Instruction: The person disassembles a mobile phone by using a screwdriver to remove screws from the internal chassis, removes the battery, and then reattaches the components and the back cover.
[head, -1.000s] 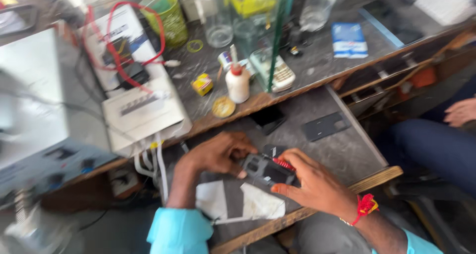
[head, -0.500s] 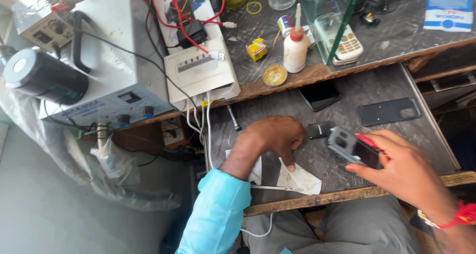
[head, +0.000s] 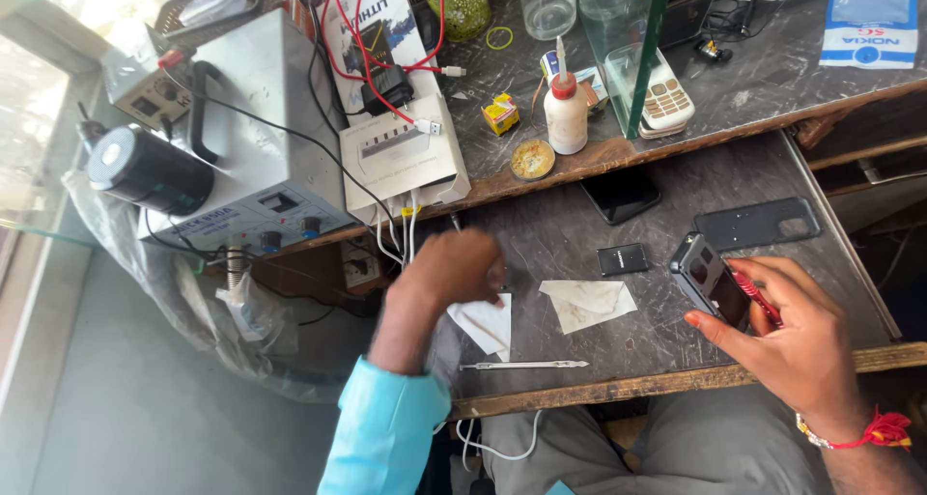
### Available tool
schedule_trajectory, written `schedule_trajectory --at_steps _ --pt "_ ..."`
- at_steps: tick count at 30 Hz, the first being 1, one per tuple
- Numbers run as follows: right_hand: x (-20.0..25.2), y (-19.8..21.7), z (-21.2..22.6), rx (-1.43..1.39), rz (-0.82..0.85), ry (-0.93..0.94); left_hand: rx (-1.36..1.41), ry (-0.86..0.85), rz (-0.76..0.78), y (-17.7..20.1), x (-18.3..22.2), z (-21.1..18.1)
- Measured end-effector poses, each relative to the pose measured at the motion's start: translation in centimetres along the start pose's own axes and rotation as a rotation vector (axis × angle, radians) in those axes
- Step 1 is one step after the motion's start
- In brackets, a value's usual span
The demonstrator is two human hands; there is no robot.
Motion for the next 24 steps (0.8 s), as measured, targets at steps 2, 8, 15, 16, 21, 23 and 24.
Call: schedule_trajectory --at_steps 2,8,15,16,21,23,24 --pt "-0.2 0.2 0.0 -0.022 -0.003 -0.002 -0.019 0.115 -0.003 -1.5 1.8 0.2" --pt "-0.4 0.4 0.2 0.008 0.018 -0.020 0.085 0.022 0.028 -1.5 3.9 -1.4" --pt "-0.5 0.3 0.0 0.005 0.047 -0.026 0.111 -0.267 -0.036 0.1 -2.5 -5.8" --pt "-0.5 0.3 -0.1 0.011 0.054 -0.027 0.096 -0.257 -0.093 0.3 -3.2 -6.2" --pt "-0.6 -0.3 -0.3 0.038 0.171 -0.011 0.124 -0.144 -0.130 0.1 -4.7 -5.4" --pt "-0.7 -0.9 0.0 0.084 0.239 -0.007 0.154 -0.240 -0.117 -0.5 -5.0 -5.6" --pt "-0.8 -1.3 0.3 0.121 0.274 -0.004 0.168 -0.287 -0.114 -0.8 -5.2 -5.7"
Point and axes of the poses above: each hand's wrist, its own x-axis away from the middle knuckle, its own y-axis out of the back of the hand, z = x × y, the point moved 6 cm from there along -x, towards the middle knuckle, and after that the axes turned 15 degrees about -y, right-handed, at the moved point
